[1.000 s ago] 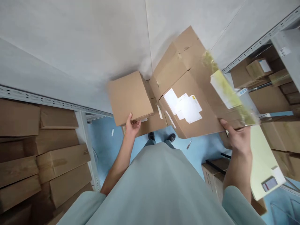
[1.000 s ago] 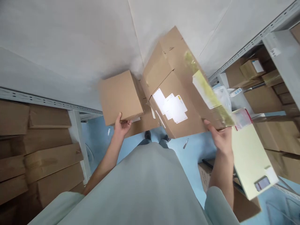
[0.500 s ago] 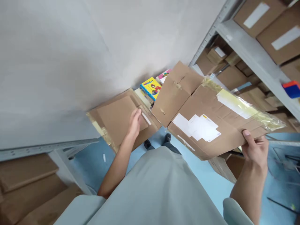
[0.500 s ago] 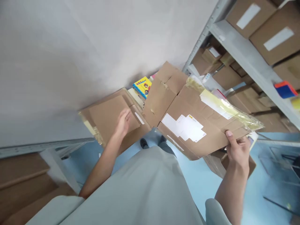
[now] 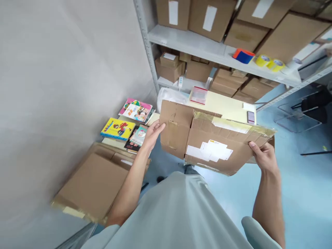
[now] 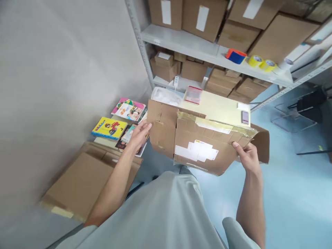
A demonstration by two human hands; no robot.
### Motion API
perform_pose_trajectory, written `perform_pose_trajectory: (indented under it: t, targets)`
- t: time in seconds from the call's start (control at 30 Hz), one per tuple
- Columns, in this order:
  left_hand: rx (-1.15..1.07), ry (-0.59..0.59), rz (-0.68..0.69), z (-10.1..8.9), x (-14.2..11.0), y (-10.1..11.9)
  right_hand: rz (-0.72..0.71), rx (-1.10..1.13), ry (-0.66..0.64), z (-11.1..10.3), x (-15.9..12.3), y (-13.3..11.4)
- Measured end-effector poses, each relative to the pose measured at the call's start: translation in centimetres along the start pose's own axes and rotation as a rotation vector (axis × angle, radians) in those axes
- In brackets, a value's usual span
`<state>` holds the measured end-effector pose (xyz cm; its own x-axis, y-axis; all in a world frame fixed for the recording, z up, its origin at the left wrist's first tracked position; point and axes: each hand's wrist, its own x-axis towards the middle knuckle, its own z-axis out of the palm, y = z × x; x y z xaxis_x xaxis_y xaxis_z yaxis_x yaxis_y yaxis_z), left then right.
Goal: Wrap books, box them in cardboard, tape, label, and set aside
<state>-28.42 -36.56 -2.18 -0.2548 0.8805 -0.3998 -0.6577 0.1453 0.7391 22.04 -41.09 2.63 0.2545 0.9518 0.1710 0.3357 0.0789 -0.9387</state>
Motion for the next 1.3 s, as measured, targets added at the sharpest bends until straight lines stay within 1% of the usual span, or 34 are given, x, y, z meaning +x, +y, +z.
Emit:
perform_pose_trajectory:
  t: [0.07, 0.1, 0.17, 0.23, 0.33, 0.4, 0.43, 0.53, 0.63, 0.73, 0.83, 0.97, 1.03, 1.17, 1.23, 1.3]
  targets:
    - [0.088, -0.060, 0.015, 3.1, 1.2, -1.4, 0.089, 0.074, 0.037, -1.1, 1.3, 2.3]
    - [0.113, -0.064, 0.012, 4.6, 1.8, -2.1, 0.135, 0.108, 0.062, -1.5, 2.1, 3.3]
    - [0.128, -0.047, -0.003, 7.6, 2.9, -3.9, 0.223, 0.139, 0.095, -2.4, 3.7, 5.3]
    - [0.117, -0.027, -0.007, 10.4, 3.9, -5.8, 0.291, 0.123, 0.061, -3.5, 5.2, 7.0]
    - [0.139, -0.018, 0.024, 14.1, 5.2, -8.0, 0.301, 0.084, -0.087, -5.6, 7.1, 9.1]
    - [0.181, -0.034, 0.044, 16.3, 6.1, -8.7, 0.289, 0.084, -0.145, -7.0, 8.2, 10.3]
    - [0.202, -0.051, 0.048, 17.5, 6.5, -9.0, 0.288, 0.090, -0.139, -7.7, 8.9, 10.8]
    - [0.245, -0.101, 0.027, 21.2, 8.2, -9.4, 0.296, 0.109, -0.054, -9.1, 11.5, 12.4]
    - [0.240, -0.099, 0.001, 25.1, 10.5, -10.0, 0.301, 0.093, -0.014, -9.7, 15.0, 13.8]
    - [0.241, -0.098, 0.016, 28.5, 13.4, -11.0, 0.269, 0.061, 0.004, -10.1, 19.1, 14.4]
    - [0.259, -0.117, 0.059, 31.2, 16.8, -11.8, 0.215, 0.074, -0.007, -10.3, 23.0, 13.6]
    - [0.257, -0.175, 0.110, 34.5, 22.5, -13.0, 0.214, 0.075, -0.037, -11.0, 27.6, 12.1]
    - [0.257, -0.186, 0.092, 36.3, 25.6, -13.6, 0.239, 0.058, -0.040, -11.6, 29.7, 11.9]
    - [0.290, -0.170, 0.026, 39.9, 31.5, -14.9, 0.290, 0.031, -0.023, -12.3, 33.7, 12.6]
    - [0.295, -0.176, 0.025, 41.3, 33.9, -15.6, 0.291, 0.029, -0.018, -12.2, 35.3, 13.5]
    - [0.285, -0.182, 0.015, 42.4, 35.7, -16.2, 0.286, 0.036, 0.002, -11.7, 36.7, 14.4]
